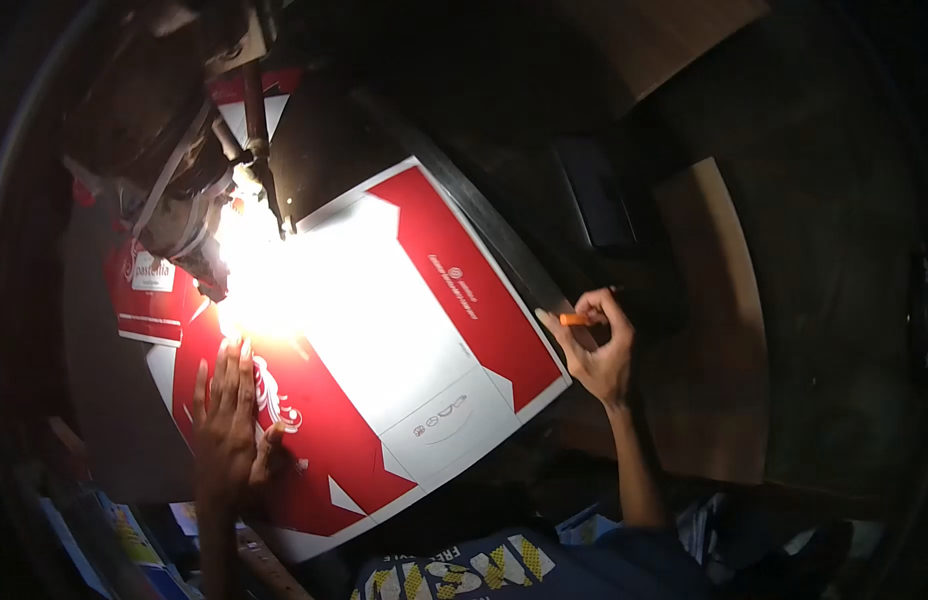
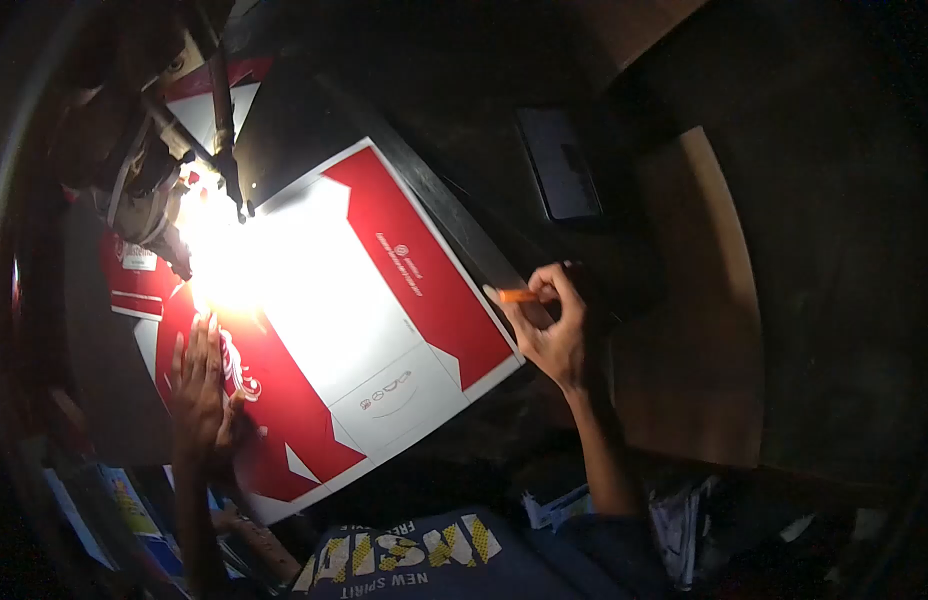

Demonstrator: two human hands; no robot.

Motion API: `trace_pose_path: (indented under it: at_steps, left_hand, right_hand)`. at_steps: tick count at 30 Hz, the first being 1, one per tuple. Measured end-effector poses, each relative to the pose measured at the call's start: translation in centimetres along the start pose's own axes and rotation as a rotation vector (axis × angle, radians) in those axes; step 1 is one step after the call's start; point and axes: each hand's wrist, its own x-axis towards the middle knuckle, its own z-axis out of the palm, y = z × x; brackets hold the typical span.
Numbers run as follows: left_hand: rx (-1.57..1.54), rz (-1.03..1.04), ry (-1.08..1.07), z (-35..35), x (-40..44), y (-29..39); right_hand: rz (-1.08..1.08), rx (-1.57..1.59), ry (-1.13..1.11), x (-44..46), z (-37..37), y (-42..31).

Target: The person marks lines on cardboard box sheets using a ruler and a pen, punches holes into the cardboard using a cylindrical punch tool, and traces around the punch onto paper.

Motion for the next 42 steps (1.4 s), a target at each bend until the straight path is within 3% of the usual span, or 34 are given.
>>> trace_pose_path:
  at_steps: [1,3,5,7,9,11,13,15,18,21,23,25,27,29,31,33,34,35,37,42]
  left_hand:
    - [0.021,0.01,-0.004,-0.4,-0.9,0.4]
    - [-0.035,-0.162,0.059,-0.6,-2.2,1.7]
    - [0.004,-0.213,0.162,0.8,-3.9,2.5]
    - [0.021,-0.284,0.268,1.4,-5.5,3.2]
    - [0.034,-0.299,0.273,2.2,-6.3,3.1]
    - [0.025,-0.362,0.21,1.1,-6.1,3.8]
    - [0.043,-0.354,0.177,0.0,-5.7,4.5]
    - [0.044,-0.374,0.15,-0.6,-5.1,4.6]
    - [0.064,-0.311,0.145,-0.2,-4.6,4.0]
    - [0.08,-0.324,0.132,0.1,-4.7,4.1]
    - [0.086,-0.331,0.144,-0.2,-4.6,4.0]
    - [0.097,-0.316,0.13,-0.4,-4.3,3.6]
    - [0.107,-0.295,0.137,-0.4,-4.5,3.6]
    - [0.074,-0.329,0.136,-0.4,-4.4,3.6]
    - [0.081,-0.325,0.155,-0.3,-4.3,3.6]
    - [0.093,-0.317,0.184,-0.2,-4.3,3.7]
    - [0.101,-0.32,0.187,-0.4,-4.4,3.7]
    - [0.106,-0.32,0.192,-0.5,-4.4,3.6]
    - [0.1,-0.332,0.183,-0.7,-4.2,3.8]
    - [0.102,-0.322,0.188,-0.5,-4.0,3.7]
  right_hand:
    - [-0.001,0.121,0.081,0.4,1.1,0.2]
    - [-0.062,-0.081,-0.023,1.4,0.0,0.3]
    - [-0.103,-0.208,0.152,2.1,-1.2,0.6]
    - [0.192,-0.235,0.253,0.9,-3.0,0.7]
    - [0.267,-0.187,0.263,0.9,-5.1,1.6]
    - [0.485,-0.191,0.243,3.6,-7.2,0.3]
    - [0.377,-0.182,0.244,3.9,-9.3,2.8]
    - [0.584,-0.188,0.081,5.1,-11.0,1.9]
    - [0.558,-0.012,0.176,4.3,-10.9,2.2]
    - [0.659,-0.062,0.185,4.6,-10.9,0.1]
    - [0.571,-0.035,0.151,5.0,-10.5,0.8]
    - [0.652,-0.206,0.046,6.4,-10.5,0.1]
    - [0.628,-0.216,0.102,6.7,-10.0,2.2]
    - [0.588,0.025,0.229,7.5,-9.9,3.9]
    - [0.599,-0.08,0.224,8.1,-10.0,4.5]
    - [0.145,-0.037,0.233,7.4,-9.4,4.9]
    - [-0.033,-0.221,0.185,7.1,-9.3,5.0]
    - [-0.015,-0.028,0.132,6.9,-8.8,5.0]
    - [-0.07,-0.189,-0.026,9.1,-9.3,3.5]
    - [-0.126,-0.301,-0.097,12.5,-7.6,5.9]
